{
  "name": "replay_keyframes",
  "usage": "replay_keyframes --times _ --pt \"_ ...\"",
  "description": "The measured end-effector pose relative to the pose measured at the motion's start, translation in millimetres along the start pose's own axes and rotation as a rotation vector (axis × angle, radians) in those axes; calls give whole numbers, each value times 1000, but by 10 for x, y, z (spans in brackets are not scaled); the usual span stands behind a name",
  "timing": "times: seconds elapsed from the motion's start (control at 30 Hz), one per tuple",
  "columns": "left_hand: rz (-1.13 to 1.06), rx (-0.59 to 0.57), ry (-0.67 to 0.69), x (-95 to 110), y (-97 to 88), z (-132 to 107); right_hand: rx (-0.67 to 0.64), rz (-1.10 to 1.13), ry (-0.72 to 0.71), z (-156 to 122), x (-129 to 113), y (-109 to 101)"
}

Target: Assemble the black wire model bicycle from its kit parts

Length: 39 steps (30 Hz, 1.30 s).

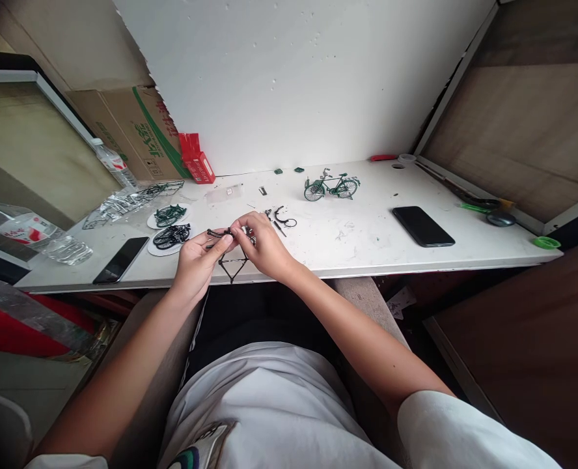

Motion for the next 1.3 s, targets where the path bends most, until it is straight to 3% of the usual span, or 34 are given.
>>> replay_keyframes --times 0.83,1.3 --pt "46 25 39 -99 1 -16 37 13 -16 -69 39 107" --pt "66 48 99 -118 13 -44 -43 -23 -62 -24 -50 25"
Point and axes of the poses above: each hand's wrist, its own z-axis towards the middle knuckle, its own y-axis out of the palm, x = y × z, the point moved 1 cm from there along z, towards the middle knuckle, and after that the axes turned 13 degrees about -y, right-handed, at the moved point
